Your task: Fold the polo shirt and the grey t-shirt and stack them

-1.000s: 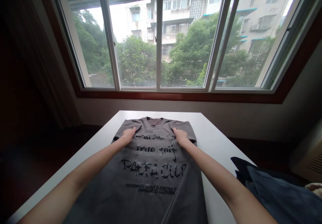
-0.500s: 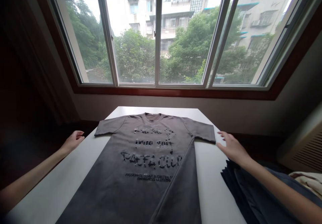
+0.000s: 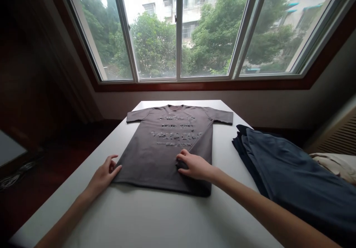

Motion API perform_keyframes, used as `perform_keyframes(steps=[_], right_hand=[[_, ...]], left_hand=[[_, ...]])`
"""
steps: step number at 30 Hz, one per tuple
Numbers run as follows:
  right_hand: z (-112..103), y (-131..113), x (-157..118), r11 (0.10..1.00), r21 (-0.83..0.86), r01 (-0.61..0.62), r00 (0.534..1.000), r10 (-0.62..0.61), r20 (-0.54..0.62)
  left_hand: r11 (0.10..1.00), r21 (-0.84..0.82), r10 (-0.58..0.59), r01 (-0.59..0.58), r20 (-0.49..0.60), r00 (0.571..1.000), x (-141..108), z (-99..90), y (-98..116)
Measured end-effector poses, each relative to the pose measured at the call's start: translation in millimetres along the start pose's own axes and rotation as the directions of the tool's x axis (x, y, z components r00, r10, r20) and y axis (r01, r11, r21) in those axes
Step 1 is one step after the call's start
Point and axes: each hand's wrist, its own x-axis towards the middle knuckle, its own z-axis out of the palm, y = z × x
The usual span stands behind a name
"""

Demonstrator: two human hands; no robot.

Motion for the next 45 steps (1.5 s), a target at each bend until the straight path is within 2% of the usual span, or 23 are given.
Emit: perform_keyframes(steps=[3,5,8,11,14,16,18,22,26,29,34,45], right_hand=[[8,0,-14,0.993,-0.091,-0.072,0.989,0.059,-0.138],[3,2,-35,0.974,-0.133,-0.181,0.944,0.134,-0.301],[-10,9,-83,0.904,-0.151,-0.399,0.811,0.271,-0.519],[-17,18,-142,0.805,-0.148,-0.575,0.671,0.361,-0.647],[-7,21,-193,0.754,-0.132,-0.644,0.575,0.362,-0.734],[9,19,-214,0.781,-0.105,-0.616,0.548,0.329,-0.769],[30,16,-223,0.842,-0.085,-0.532,0.564,0.278,-0.777],[60,14,-209,0.927,-0.149,-0.345,0.666,0.130,-0.735],[58,23,-184,0.931,-0.196,-0.308,0.754,0.113,-0.648],[52,31,-171,0.923,-0.173,-0.344,0.785,0.182,-0.593],[57,38,-163,0.877,-0.173,-0.449,0.774,0.285,-0.565],[56,36,-164,0.856,-0.151,-0.495,0.736,0.320,-0.597]], left_hand=[[0.999,-0.015,0.052,-0.053,-0.045,0.998,-7,-2.3,-4],[0.996,-0.019,0.081,-0.083,-0.075,0.994,-10,-3.6,-7],[0.996,-0.011,0.092,-0.094,-0.098,0.991,-17,-4.6,-12],[0.993,-0.028,0.108,-0.112,-0.111,0.988,-25,-3.6,-16],[0.991,-0.061,0.112,-0.120,-0.123,0.986,-30,-3.3,-18],[0.990,-0.083,0.104,-0.114,-0.112,0.988,-33,-4.5,-19],[0.987,-0.114,0.101,-0.110,-0.081,0.992,-38,-6.5,-18],[0.981,-0.161,0.100,-0.105,-0.042,0.994,-44,-10.3,-15],[0.981,-0.158,0.104,-0.110,-0.047,0.993,-45,-10.8,-16],[0.982,-0.153,0.106,-0.115,-0.066,0.992,-42,-9.4,-19],[0.983,-0.142,0.112,-0.119,-0.056,0.992,-39,-9.1,-20],[0.995,-0.035,0.093,-0.094,-0.019,0.995,-41,-15.7,-15]])
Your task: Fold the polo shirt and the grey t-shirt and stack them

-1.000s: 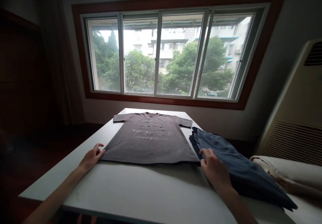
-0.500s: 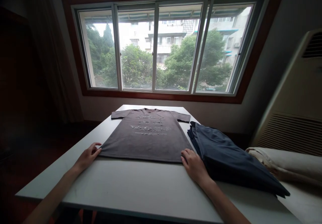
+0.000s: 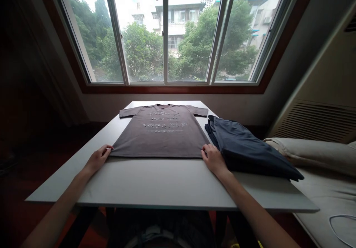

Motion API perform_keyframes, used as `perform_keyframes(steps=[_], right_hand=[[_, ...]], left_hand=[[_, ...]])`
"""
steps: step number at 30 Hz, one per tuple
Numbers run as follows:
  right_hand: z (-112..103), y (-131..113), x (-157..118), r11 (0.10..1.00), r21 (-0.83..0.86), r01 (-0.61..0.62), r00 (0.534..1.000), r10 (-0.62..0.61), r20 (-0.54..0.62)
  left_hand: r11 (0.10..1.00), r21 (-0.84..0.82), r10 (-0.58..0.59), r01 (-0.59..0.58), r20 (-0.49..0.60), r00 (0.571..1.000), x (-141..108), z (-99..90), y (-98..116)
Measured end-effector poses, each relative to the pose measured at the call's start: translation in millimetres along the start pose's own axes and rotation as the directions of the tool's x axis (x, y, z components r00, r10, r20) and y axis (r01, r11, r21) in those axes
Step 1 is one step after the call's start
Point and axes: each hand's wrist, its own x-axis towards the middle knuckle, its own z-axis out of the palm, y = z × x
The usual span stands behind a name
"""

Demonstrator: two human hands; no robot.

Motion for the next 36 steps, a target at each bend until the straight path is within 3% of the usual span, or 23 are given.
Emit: perform_keyframes(steps=[11,21,30,33,36], right_hand=[[-11,-4,-13,0.997,0.072,0.031,0.999,-0.031,0.004],[-9,1,-12,0.993,0.110,0.040,0.999,-0.041,0.008],[-20,-7,-23,0.994,0.106,0.037,0.998,-0.042,0.051],[-34,-11,-39,0.995,0.104,0.006,0.994,-0.018,0.108],[-53,-13,-56,0.989,0.144,-0.034,0.962,-0.007,0.272]], left_hand=[[0.999,-0.048,0.016,-0.013,0.074,0.997,-10,-22.5,9],[0.999,-0.010,0.043,-0.042,0.116,0.992,-10,-20.3,5],[0.998,-0.051,-0.012,0.022,0.196,0.980,-29,-35.9,17],[0.997,-0.054,-0.041,0.059,0.297,0.954,-43,-48.7,11],[0.992,-0.029,-0.095,0.123,0.465,0.880,-56,-66.1,2]])
